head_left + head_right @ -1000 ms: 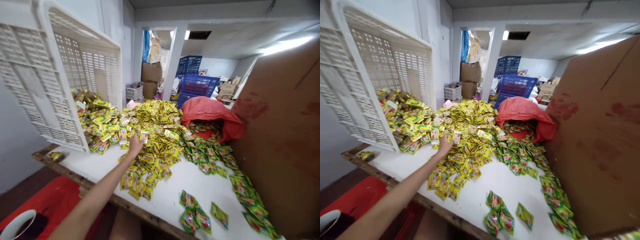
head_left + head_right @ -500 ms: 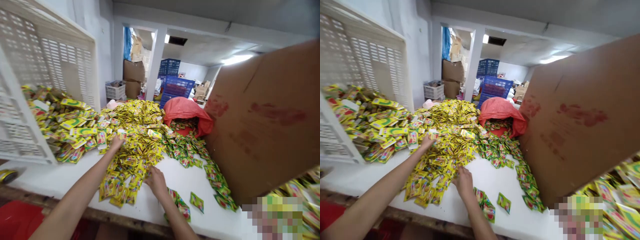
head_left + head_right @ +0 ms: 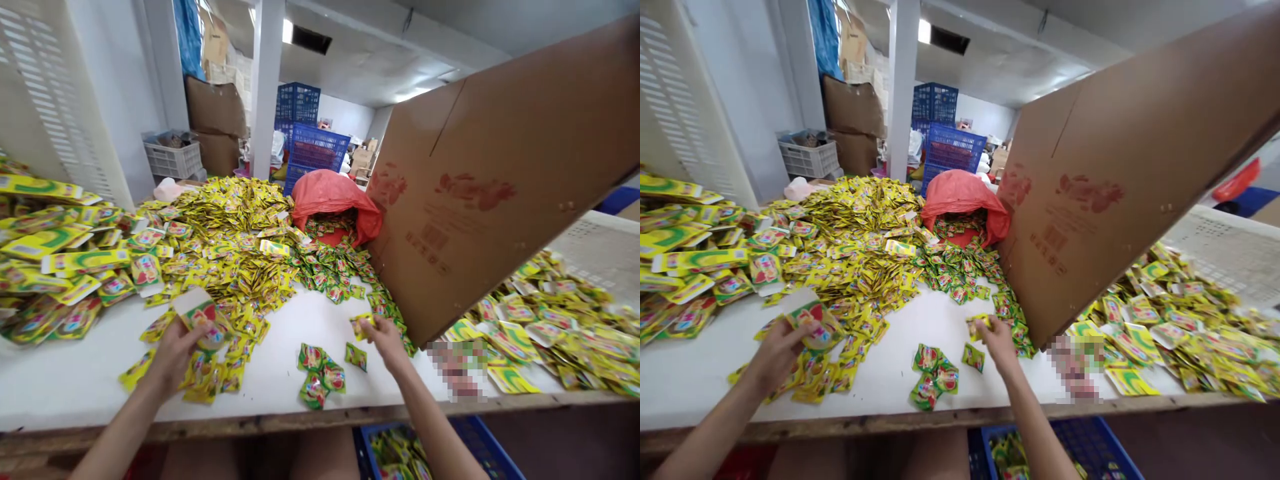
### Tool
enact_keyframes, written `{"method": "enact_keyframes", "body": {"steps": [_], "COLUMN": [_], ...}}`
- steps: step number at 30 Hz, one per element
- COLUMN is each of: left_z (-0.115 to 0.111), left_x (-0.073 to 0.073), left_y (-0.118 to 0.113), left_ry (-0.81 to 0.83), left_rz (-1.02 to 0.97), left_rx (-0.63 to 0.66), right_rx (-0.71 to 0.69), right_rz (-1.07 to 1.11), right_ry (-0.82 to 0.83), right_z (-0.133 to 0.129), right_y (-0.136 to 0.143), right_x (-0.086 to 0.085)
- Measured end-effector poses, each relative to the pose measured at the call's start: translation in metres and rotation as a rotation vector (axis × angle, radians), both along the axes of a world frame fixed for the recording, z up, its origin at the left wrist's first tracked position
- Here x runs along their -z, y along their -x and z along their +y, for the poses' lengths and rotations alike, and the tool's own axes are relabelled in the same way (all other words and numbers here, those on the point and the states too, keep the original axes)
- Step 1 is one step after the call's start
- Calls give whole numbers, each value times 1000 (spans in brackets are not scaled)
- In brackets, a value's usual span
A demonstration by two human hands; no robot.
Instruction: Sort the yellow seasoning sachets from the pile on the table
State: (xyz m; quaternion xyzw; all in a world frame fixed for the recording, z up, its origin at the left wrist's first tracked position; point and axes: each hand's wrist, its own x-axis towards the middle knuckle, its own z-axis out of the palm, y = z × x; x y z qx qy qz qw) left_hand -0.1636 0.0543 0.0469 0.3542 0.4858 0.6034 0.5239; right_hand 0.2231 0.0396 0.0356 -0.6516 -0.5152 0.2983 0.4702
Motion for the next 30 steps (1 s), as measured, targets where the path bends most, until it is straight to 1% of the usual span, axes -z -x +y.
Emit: {"method": "enact_keyframes", "body": {"steps": [1,3,6,9,11,14,17,21,25,27,30], "left_z": [-6,-16,-26,-33,-37,-41,-45,-50,-53,-53,-52], "left_x": [3,9,15,19,22,28,32,34,40,44,50], "left_y": [-12,-35,-62,-75,-77,-77,-79,-88,-99,-104,-111], "left_ry": [3,8,46,55,46,67,106,122,155,152,89], "left_rz": [-34,-116,-177,-158,-119,-77,-69,-101,-102,-61,38], "left_rx": [56,182,279,356,384,396,383,374,399,373,291], "right_rx": [32,76,113,138,134,94,67,99,125,106,48], "right_rz": [21,48,20,-55,-98,-151,-220,-352,-436,-440,-405], "right_ry": [15,48,112,173,210,272,328,370,422,428,401], "right_z": [-5,-17,-32,-37,-35,-32,-30,-28,-29,-31,-37], "right_y": [-12,-22,-18,-14,-17,-22,-21,-11,-4,-1,5], "right_x": [1,10,32,49,55,58,61,62,56,53,53]}}
